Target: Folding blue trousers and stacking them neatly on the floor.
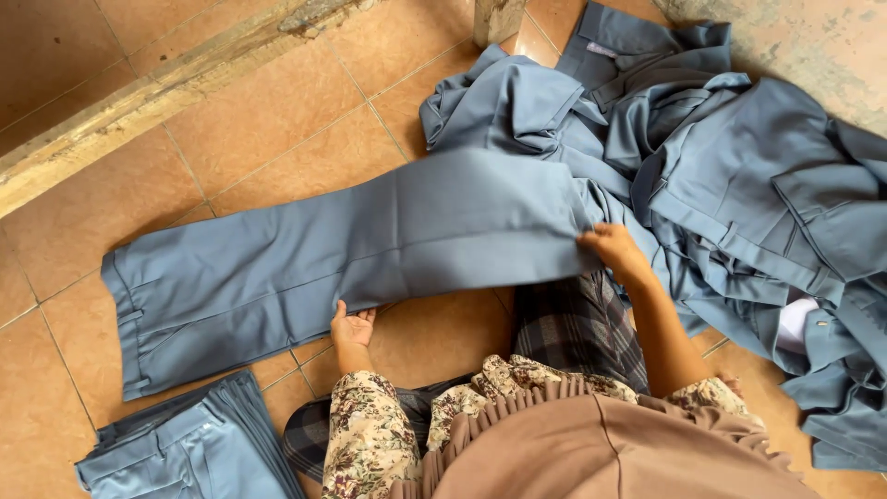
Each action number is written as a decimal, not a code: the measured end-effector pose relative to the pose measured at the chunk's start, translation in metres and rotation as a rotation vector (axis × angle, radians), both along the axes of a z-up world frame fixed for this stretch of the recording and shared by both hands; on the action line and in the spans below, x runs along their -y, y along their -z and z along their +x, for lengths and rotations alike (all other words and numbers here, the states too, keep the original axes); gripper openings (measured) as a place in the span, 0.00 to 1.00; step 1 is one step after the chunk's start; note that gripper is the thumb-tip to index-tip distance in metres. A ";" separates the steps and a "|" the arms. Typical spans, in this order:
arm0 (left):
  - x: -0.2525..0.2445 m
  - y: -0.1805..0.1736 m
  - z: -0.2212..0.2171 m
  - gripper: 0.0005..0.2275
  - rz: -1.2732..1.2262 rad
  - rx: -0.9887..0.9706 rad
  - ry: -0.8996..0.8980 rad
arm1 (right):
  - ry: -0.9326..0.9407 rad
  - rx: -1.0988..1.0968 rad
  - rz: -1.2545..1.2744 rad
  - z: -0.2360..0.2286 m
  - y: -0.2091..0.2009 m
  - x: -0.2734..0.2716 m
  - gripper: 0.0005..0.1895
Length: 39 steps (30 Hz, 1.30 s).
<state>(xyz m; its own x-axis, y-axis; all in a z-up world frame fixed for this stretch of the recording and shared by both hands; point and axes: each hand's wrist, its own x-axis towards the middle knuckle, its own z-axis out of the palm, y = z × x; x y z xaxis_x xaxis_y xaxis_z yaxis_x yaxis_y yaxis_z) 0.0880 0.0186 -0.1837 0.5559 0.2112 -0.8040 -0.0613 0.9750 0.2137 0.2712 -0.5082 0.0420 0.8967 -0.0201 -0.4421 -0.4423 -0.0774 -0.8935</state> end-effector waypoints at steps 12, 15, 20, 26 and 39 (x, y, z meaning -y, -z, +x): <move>-0.011 0.016 0.001 0.25 0.032 -0.018 0.003 | -0.105 -0.129 -0.383 0.056 0.066 -0.032 0.27; -0.011 0.009 0.002 0.26 0.035 0.009 -0.012 | -0.200 0.087 -0.410 0.056 -0.005 -0.067 0.21; -0.002 -0.021 0.007 0.21 0.105 0.106 -0.012 | -0.205 0.453 -0.098 0.064 -0.141 -0.077 0.05; 0.054 -0.044 0.015 0.30 0.185 -0.011 0.418 | -0.111 0.380 -0.321 0.123 -0.054 0.012 0.18; 0.211 -0.152 0.058 0.26 1.867 0.130 0.841 | -0.044 -0.163 -0.133 0.089 -0.131 -0.028 0.50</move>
<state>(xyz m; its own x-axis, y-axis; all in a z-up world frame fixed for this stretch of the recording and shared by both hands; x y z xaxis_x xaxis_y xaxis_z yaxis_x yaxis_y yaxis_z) 0.1456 -0.1929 -0.0314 0.9588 0.2725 0.0807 0.0974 -0.5820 0.8073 0.3607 -0.4804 0.1732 0.8147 -0.0506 -0.5776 -0.5740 -0.2117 -0.7910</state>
